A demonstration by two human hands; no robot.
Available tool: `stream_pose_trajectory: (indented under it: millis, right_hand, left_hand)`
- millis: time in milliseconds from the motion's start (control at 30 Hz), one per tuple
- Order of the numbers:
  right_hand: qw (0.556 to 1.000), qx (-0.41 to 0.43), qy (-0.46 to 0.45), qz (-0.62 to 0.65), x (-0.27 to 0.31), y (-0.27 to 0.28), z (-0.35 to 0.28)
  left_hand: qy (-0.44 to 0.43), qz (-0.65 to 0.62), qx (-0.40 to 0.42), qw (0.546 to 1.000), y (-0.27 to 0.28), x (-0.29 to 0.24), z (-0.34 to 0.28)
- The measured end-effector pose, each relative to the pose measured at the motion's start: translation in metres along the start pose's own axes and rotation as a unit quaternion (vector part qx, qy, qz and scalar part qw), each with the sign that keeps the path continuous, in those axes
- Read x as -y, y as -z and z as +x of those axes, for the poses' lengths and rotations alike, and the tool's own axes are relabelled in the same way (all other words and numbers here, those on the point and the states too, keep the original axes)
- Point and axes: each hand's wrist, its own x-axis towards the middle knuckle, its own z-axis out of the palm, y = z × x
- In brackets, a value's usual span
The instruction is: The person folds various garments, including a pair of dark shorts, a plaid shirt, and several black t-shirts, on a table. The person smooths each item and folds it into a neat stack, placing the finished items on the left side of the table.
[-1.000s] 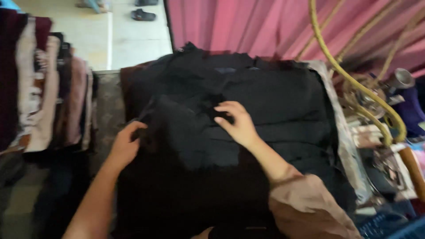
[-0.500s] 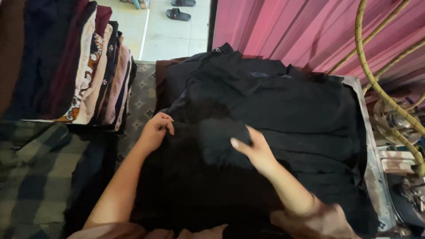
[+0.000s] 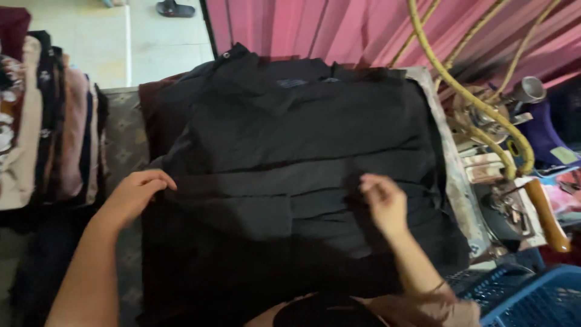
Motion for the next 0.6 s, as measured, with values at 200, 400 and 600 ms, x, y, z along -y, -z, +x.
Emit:
stream_pose_trajectory:
  millis: [200,400,600]
  right_hand:
    - [0.878,-0.086,0.224,-0.413,-0.013,0.087,0.075]
    - [0.907,-0.001,0.060,-0.416,-0.127,0.138,0.110]
    - [0.898,-0.014,0.111,-0.425,-0.082,0.140,0.102]
  left_hand:
    - [0.093,0.059,-0.028,0.994,-0.017,-0.036,0.011]
    - [0.055,0.088,-0.100,0.990,-0.028,-0.008,0.001]
    - [-0.146,0.220,-0.288,0.920,-0.063,-0.099,-0.027]
